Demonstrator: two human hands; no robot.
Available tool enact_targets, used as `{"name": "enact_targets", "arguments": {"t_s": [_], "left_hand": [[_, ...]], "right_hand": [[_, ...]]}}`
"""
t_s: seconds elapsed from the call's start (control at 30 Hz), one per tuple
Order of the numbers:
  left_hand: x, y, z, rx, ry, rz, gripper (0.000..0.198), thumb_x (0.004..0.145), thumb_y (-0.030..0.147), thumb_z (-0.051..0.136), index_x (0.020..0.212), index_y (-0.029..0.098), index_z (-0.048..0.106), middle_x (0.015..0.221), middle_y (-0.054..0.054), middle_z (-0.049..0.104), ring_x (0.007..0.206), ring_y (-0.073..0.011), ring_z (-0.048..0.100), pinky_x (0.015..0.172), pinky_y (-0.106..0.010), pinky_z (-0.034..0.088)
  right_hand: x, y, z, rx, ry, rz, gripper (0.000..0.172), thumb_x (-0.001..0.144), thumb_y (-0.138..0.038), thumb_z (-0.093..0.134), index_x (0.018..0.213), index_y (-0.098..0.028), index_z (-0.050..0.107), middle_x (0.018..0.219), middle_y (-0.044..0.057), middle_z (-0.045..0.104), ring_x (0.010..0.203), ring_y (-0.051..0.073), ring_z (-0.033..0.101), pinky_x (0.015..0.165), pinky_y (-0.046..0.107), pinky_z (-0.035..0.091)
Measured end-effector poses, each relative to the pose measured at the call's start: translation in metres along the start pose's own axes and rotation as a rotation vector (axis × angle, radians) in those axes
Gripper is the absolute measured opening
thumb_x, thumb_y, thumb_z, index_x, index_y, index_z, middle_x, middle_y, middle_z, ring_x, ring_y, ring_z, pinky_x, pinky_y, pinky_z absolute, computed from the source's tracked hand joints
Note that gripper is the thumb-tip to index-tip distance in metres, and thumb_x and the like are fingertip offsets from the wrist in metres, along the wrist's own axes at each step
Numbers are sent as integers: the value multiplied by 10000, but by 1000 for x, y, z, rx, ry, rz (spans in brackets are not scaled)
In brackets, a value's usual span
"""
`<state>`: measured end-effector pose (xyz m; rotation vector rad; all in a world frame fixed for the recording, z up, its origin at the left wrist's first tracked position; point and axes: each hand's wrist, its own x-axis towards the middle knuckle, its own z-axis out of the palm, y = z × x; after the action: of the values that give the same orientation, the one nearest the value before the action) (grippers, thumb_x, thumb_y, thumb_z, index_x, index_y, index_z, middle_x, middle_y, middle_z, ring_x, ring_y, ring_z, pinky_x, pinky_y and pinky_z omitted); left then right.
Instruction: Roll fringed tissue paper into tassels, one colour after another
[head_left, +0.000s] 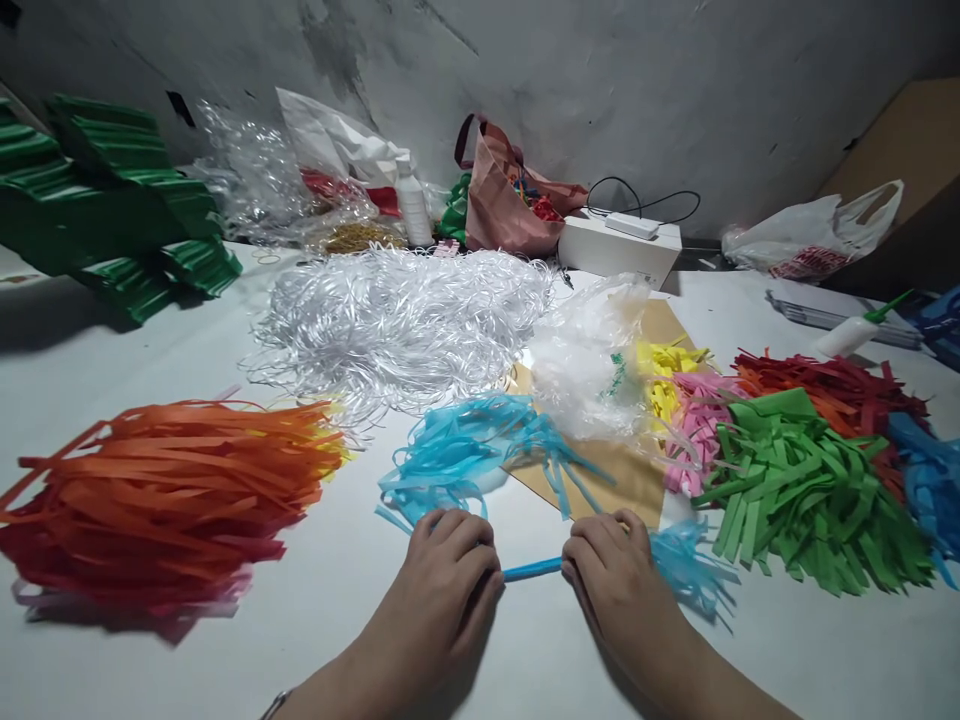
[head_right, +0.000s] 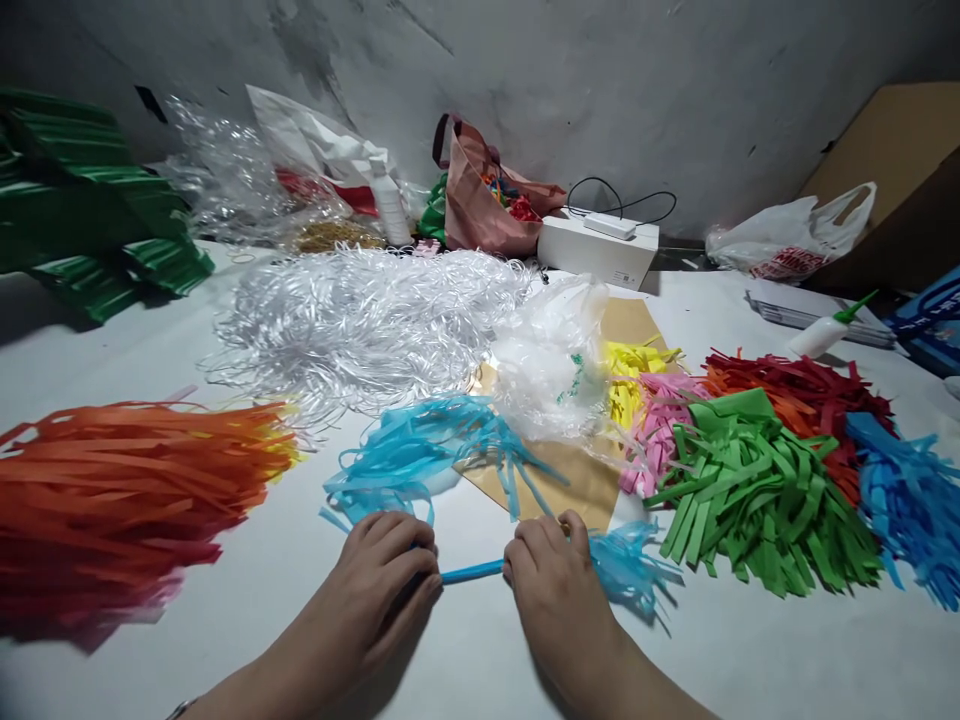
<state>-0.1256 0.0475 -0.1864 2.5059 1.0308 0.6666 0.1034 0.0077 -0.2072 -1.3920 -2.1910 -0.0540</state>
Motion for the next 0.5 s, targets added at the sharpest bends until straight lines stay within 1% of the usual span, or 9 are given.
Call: {"name": "enact_targets", "arguments": {"t_s": [0.1, 0.2, 0.33, 0.4, 0.5], "left_hand": [[3, 5, 0, 38, 15, -63, 215, 934, 146, 447, 796, 188, 607, 901, -64, 603, 883, -242, 498, 843, -445, 344], [6, 9, 2, 137, 30, -112, 200, 904, 149, 463, 756, 189, 591, 887, -68, 594, 868, -257, 497, 845, -486, 336], [6, 11, 7, 223, 49, -139, 167, 879, 112, 483, 781, 197, 588, 906, -65, 603, 861, -262, 506, 833, -494, 334], [5, 10, 9, 247, 77, -61, 205, 862, 50, 479, 804, 203, 602, 917, -56, 616, 882, -258, 517, 869, -504, 326], [6, 9, 12, 337, 94, 139, 241, 855, 3, 510, 800, 210, 622, 882, -31, 635, 932, -249, 532, 998, -536, 269]], "right_hand": [[0, 0, 0, -44, -6, 34, 278, 1038, -137, 371, 846, -198, 563, 906, 47, 634, 882, 220, 560, 941, 426, 278], [2, -2, 0, -60, -8, 37, 256, 1008, -105, 397, 832, -195, 559, 920, 59, 635, 906, 235, 560, 936, 432, 279], [8, -2, -2, -37, 16, 40, 221, 978, -103, 456, 810, -197, 563, 901, 53, 625, 884, 228, 551, 914, 412, 289], [10, -3, -4, -14, 28, 47, 226, 979, -103, 465, 802, -195, 569, 887, 46, 620, 869, 218, 544, 905, 404, 289], [11, -4, -7, 25, 30, 16, 264, 997, -77, 429, 824, -193, 592, 900, 37, 626, 870, 199, 540, 947, 416, 271]]}}
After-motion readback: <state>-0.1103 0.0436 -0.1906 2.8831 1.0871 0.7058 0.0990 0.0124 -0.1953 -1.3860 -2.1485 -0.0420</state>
